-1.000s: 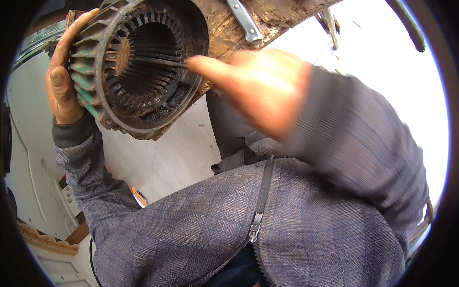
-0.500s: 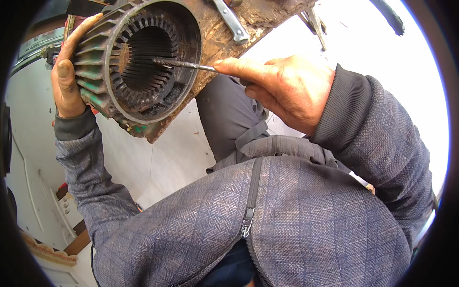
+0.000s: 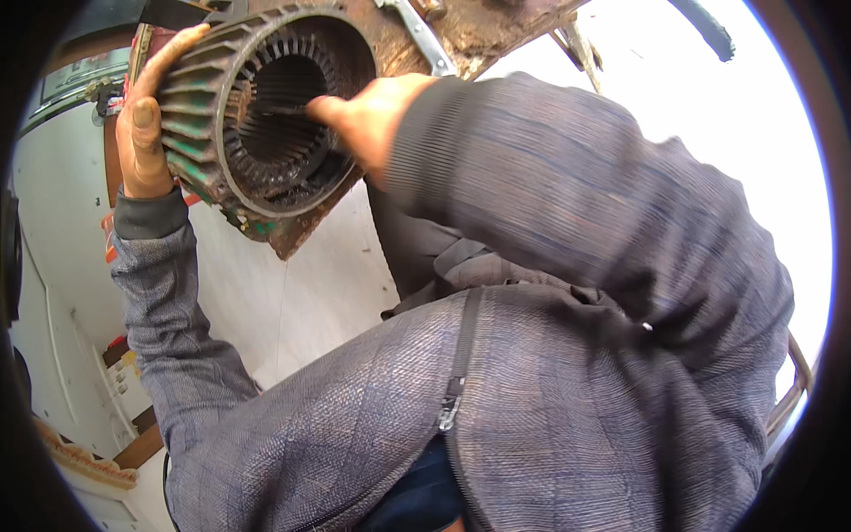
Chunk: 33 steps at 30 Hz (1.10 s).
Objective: The person sits on the floor and uses a hammer and chisel to tap inside a motor stator placed on a workbench. They then use a screwdriver and a knife to scrape and clean the interior slots of the stator.
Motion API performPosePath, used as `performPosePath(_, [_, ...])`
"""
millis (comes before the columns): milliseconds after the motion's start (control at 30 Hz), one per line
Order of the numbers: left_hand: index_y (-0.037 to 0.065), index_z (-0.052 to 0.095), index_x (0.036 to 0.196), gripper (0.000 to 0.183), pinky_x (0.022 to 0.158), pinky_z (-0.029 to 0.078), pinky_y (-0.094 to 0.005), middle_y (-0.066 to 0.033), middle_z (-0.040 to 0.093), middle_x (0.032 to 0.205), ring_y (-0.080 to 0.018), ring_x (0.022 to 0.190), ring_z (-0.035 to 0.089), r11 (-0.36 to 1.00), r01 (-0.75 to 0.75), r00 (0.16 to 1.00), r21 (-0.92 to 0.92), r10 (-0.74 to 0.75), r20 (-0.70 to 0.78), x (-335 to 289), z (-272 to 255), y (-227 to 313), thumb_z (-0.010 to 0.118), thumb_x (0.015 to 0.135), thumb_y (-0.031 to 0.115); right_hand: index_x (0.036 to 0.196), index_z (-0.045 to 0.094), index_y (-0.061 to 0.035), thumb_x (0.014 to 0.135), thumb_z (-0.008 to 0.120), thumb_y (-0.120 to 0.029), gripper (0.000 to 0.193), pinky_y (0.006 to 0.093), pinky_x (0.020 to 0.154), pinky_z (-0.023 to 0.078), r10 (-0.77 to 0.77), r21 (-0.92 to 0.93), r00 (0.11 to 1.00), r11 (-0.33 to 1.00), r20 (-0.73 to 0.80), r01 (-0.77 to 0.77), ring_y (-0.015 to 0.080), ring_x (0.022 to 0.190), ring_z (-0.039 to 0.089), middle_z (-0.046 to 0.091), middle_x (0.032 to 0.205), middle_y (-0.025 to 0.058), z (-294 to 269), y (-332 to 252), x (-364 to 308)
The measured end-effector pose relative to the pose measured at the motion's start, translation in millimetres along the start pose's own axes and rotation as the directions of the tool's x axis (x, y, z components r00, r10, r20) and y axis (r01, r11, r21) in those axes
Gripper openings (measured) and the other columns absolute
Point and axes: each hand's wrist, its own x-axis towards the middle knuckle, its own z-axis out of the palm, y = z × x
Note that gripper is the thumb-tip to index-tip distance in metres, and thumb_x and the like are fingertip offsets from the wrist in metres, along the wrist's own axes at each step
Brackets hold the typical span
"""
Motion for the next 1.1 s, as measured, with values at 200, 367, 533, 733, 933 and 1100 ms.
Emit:
performPosePath(200, [-0.006, 0.059, 0.147, 0.101, 0.12, 0.042, -0.0403, -0.0227, 0.061, 0.149, -0.0322, 0.139, 0.059, 1.0, -0.014, 1.0, -0.004, 0.014, -0.006, 1.7, 1.5, -1.8, 0.03, 0.103, 0.081, 0.157, 0.049, -0.0107, 0.106, 0.059, -0.014, 0.052, 0.0451, 0.065, 0.065, 0.059, 0.087, 0.994, 0.994, 0.096, -0.067, 0.0331, 0.061, 0.073, 0.072, 0.074, 0.0165, 1.6, 8.4, -0.6])
performPosePath(367, [-0.005, 0.059, 0.147, 0.098, 0.119, 0.043, -0.0398, -0.0219, 0.061, 0.15, -0.0317, 0.137, 0.06, 0.997, 0.012, 1.0, -0.076, -0.014, -0.021, -1.2, 3.2, -3.2, 0.032, 0.104, 0.079, 0.157, 0.053, -0.01, 0.097, 0.063, 0.003, 0.062, 0.0421, 0.091, 0.065, 0.074, 0.234, 0.984, 0.966, 0.163, -0.111, 0.0301, 0.093, 0.078, 0.077, 0.105, 0.0209, -23.3, 30.2, -81.3])
performPosePath(533, [-0.005, 0.061, 0.146, 0.092, 0.119, 0.043, -0.0393, -0.0206, 0.064, 0.148, -0.0299, 0.136, 0.06, 0.999, 0.034, 0.999, -0.018, -0.034, -0.01, -2.3, 1.6, -1.4, 0.038, 0.105, 0.074, 0.157, 0.053, -0.0093, 0.099, 0.062, 0.001, 0.059, 0.0407, 0.088, 0.065, 0.219, 0.308, 0.97, 0.92, 0.104, -0.241, 0.032, 0.086, 0.077, 0.076, 0.115, 0.0226, -5.4, -1.1, -91.2])
performPosePath(733, [-0.005, 0.062, 0.145, 0.094, 0.119, 0.042, -0.0388, -0.0197, 0.063, 0.148, -0.0281, 0.136, 0.061, 0.999, 0.023, 1.0, -0.029, -0.023, -0.018, 0.1, 2.0, 4.6, 0.041, 0.103, 0.076, 0.157, 0.052, -0.0081, 0.101, 0.061, -0.002, 0.057, 0.0415, 0.084, 0.063, 0.206, 0.37, 0.959, 0.89, 0.193, -0.266, 0.0306, 0.084, 0.076, 0.075, 0.11, 0.0226, -19.2, -3.1, -86.3])
performPosePath(933, [-0.007, 0.058, 0.148, 0.108, 0.119, 0.044, -0.0404, -0.0217, 0.061, 0.15, -0.0313, 0.138, 0.059, 0.992, 0.033, 0.999, -0.12, -0.036, -0.023, -1.1, 3.8, 0.3, 0.038, 0.098, 0.087, 0.154, 0.054, -0.0018, 0.101, 0.06, -0.001, 0.054, 0.041, 0.087, 0.062, 0.168, 0.219, 0.965, 0.952, 0.203, -0.212, 0.0303, 0.085, 0.075, 0.074, 0.111, 0.0225, -53.5, 5.9, -101.0])
performPosePath(1100, [-0.007, 0.057, 0.148, 0.108, 0.119, 0.044, -0.0413, -0.0228, 0.06, 0.15, -0.0328, 0.139, 0.059, 0.985, 0.072, 0.997, -0.154, -0.073, 0.002, -6.9, 2.6, -15.0, 0.037, 0.098, 0.087, 0.154, 0.053, 0.0019, 0.1, 0.056, 0.001, 0.054, 0.0416, 0.108, 0.055, 0.136, 0.436, 0.984, 0.883, 0.115, -0.173, 0.0367, 0.113, 0.075, 0.068, 0.138, 0.0266, -51.6, 2.5, -116.3])
